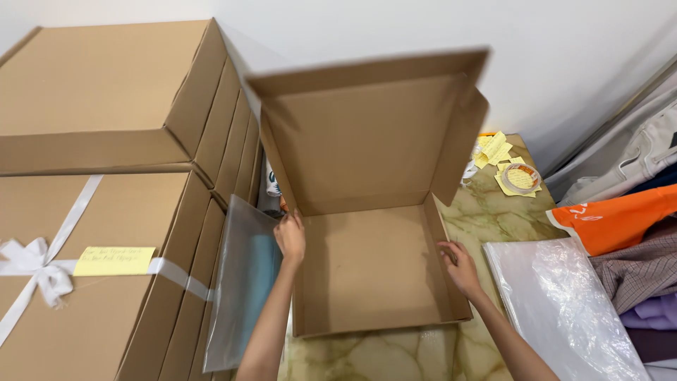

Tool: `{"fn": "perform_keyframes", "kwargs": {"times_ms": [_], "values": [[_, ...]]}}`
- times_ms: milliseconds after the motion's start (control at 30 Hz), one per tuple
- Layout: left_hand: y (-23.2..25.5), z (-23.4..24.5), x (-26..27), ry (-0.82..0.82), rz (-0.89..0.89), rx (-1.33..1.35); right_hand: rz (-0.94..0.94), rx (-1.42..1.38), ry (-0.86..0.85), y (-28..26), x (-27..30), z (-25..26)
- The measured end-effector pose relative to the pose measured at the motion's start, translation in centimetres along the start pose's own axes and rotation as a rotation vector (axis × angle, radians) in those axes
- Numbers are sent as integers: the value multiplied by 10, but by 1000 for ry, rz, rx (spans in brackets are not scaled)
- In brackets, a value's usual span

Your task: The person organizes shipping boxes and packs rolled fabric items into plastic bags on a table.

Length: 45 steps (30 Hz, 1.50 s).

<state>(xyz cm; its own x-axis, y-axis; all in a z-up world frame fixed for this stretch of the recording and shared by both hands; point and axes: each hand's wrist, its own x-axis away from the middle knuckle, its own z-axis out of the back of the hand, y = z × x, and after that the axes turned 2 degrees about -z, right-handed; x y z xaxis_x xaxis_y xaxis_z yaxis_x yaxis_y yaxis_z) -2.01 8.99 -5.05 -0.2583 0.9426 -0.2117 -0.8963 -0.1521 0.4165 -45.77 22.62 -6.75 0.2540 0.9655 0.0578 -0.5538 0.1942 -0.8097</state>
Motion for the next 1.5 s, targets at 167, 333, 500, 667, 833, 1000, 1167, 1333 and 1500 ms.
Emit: {"fn": "perform_keyframes", "kwargs": {"times_ms": [167, 333, 500, 667, 833, 1000, 1167, 1333, 1500], "values": [[-20, -11, 11, -272, 104, 241, -16, -350, 214, -103, 20, 30], [-23, 22, 11, -399, 57, 490, -28, -720, -6, -136, -8, 59], [-22, 33, -8, -326, 5, 186, -106, -653, -106, -109, -53, 63], [-39, 11, -22, -369, -20, 78, -127, -549, -14, -69, -101, 40], [-62, 9, -5, -382, -39, 339, -194, -545, -28, -44, -88, 49], [-52, 97, 42, -413, 89, 1043, -11, -72, -138, -6, -61, 77], [-41, 116, 90, -506, 320, 1064, -218, -291, -234, -61, -1, 82], [-22, 149, 133, -511, 371, 1103, -297, -293, -266, -85, 42, 86], [-5, 172, 164, -444, 428, 1172, -289, -314, -269, -136, 84, 85]]}}
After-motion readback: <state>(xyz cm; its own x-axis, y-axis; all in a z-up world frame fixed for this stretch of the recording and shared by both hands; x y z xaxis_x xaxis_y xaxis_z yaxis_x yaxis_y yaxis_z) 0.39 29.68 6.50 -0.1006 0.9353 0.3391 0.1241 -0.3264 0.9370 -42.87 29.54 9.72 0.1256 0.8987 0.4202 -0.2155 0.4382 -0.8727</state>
